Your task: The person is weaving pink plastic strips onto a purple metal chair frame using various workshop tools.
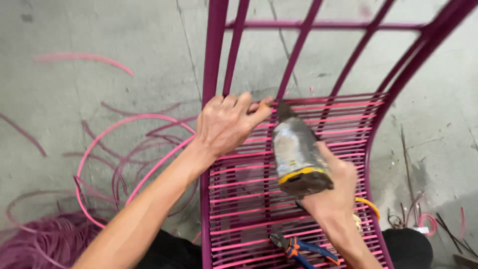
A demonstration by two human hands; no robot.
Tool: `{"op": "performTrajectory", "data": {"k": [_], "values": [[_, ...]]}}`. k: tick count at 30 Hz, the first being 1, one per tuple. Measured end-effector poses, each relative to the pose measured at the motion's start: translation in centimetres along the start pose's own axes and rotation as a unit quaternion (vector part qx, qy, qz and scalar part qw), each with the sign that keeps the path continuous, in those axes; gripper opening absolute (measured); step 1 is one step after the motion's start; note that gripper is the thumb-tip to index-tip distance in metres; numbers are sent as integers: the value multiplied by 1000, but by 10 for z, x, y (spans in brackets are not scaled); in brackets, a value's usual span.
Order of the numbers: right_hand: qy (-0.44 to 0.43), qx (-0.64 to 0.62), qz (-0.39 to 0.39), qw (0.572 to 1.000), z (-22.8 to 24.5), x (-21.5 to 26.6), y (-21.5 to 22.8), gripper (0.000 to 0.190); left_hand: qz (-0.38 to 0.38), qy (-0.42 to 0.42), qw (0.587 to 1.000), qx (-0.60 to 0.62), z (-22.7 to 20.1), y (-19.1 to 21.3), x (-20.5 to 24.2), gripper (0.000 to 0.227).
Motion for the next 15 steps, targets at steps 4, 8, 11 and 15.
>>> {"op": "performTrajectory", "data": {"k": [4,8,11,15], "values": [[-27,85,-1,996,-5,8,24,47,-7,-3,1000,2,-3,-1,0,21],[5,124,32,992,-55,34,48,68,-1,4,1000,-4,-4,-2,3,26],[20,170,41,984,-89,45,53,81,4,-3,1000,-5,-5,4,1,32],[-30,250,51,967,-108,50,46,92,-1,1,1000,30,-9,19,-9,37]]}}
Point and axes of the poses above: each hand's wrist, its own x-axis away from the middle knuckle, its own y-axis out of the back of the hand, z = x × y, the point moved 1 cm from there along -x, towards the middle knuckle, and after that the axes turned 13 degrees about -y, right-handed, at the moved point
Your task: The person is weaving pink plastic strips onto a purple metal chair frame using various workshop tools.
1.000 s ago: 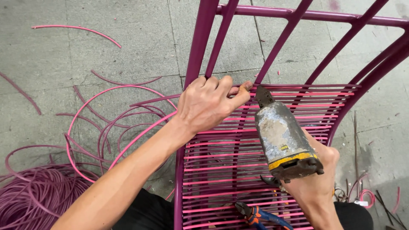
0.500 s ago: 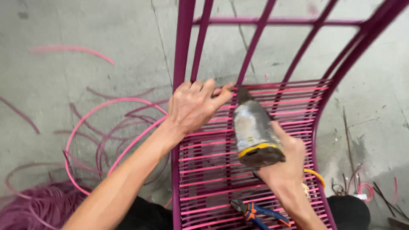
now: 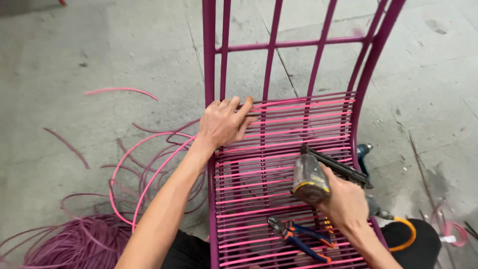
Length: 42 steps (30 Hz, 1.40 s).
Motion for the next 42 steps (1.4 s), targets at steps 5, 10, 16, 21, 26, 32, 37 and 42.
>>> {"op": "performTrajectory", "data": {"k": [5,10,16,21,26,32,37,42], "values": [[28,-37,18,999,14,13,-11,98,55,-2,996,-67,-5,-17,9,30],[75,-74,26,994,12,27,-36,90,88,12,977,-191,-19,-14,13,23],[116,-108,37,987,0,35,-41,92,91,7,953,-290,-20,-2,15,12],[158,-65,50,984,-7,38,-41,91,90,22,949,-300,-21,9,18,10],[158,-45,46,985,-8,37,-50,90,125,93,972,-175,-16,3,42,12],[134,32,118,983,8,28,-28,86,110,124,985,-47,-6,22,55,21],[129,53,167,976,35,22,15,63,112,115,983,-87,18,28,76,14],[235,-259,15,937,78,-18,46,33,43,137,990,1,27,46,89,14]]}}
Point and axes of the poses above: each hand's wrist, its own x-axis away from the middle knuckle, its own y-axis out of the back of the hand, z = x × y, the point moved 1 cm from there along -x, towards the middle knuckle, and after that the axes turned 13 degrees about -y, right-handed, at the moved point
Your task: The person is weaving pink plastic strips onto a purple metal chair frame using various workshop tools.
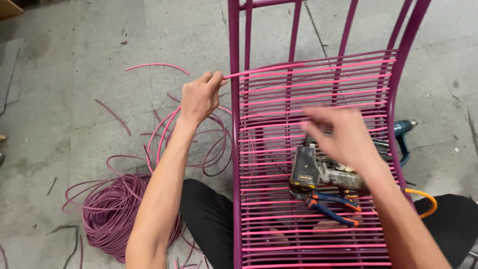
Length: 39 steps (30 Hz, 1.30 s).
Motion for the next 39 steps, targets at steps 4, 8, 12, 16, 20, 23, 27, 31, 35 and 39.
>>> {"op": "performTrajectory", "data": {"k": [4,8,12,16,20,23,27,31,35,39], "values": [[79,-37,-67,994,5,-67,-27,20,-11,37,999,36,6,9,14,10],[159,26,-120,980,11,-111,-53,17,-72,107,989,67,28,8,36,7],[194,105,-146,964,-2,-142,-85,13,-111,242,958,109,32,21,31,12],[164,110,-133,971,-6,-155,-91,12,-59,246,951,179,7,8,13,21],[70,94,-78,990,-3,-164,-84,18,-92,187,915,345,-13,2,-21,8],[35,77,-56,995,3,-159,-79,24,-61,224,856,462,1,-15,-10,7],[93,-2,-58,994,6,-143,-69,35,-18,239,828,506,19,-3,10,14],[109,-164,-68,978,-38,-125,-67,34,37,268,880,391,25,27,18,18],[21,-322,-66,944,-54,-109,-69,25,-4,251,911,326,18,38,12,17],[-34,-317,-95,943,-52,-105,-75,16,-72,162,953,244,7,48,3,14]]}}
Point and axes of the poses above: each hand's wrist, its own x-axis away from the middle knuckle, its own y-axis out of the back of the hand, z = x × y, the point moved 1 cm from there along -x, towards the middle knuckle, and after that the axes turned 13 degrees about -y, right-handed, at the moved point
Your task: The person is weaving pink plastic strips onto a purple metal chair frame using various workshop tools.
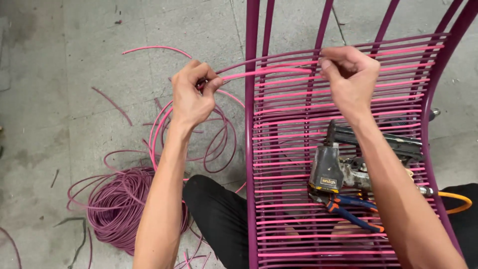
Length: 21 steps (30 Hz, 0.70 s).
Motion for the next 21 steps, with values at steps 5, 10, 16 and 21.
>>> {"op": "performTrajectory", "data": {"k": [5,10,16,21], "values": [[123,131,-38,983,28,1,-11,17,-30,3,999,-35,-11,-2,-4,13],[216,222,-12,951,60,-11,-29,22,-48,-7,997,-56,-9,-8,-2,14],[234,357,-9,904,39,-38,-40,13,-25,22,999,-28,-5,-12,3,18],[243,383,23,891,41,-45,-43,27,33,161,986,33,-36,-12,-26,33]]}}
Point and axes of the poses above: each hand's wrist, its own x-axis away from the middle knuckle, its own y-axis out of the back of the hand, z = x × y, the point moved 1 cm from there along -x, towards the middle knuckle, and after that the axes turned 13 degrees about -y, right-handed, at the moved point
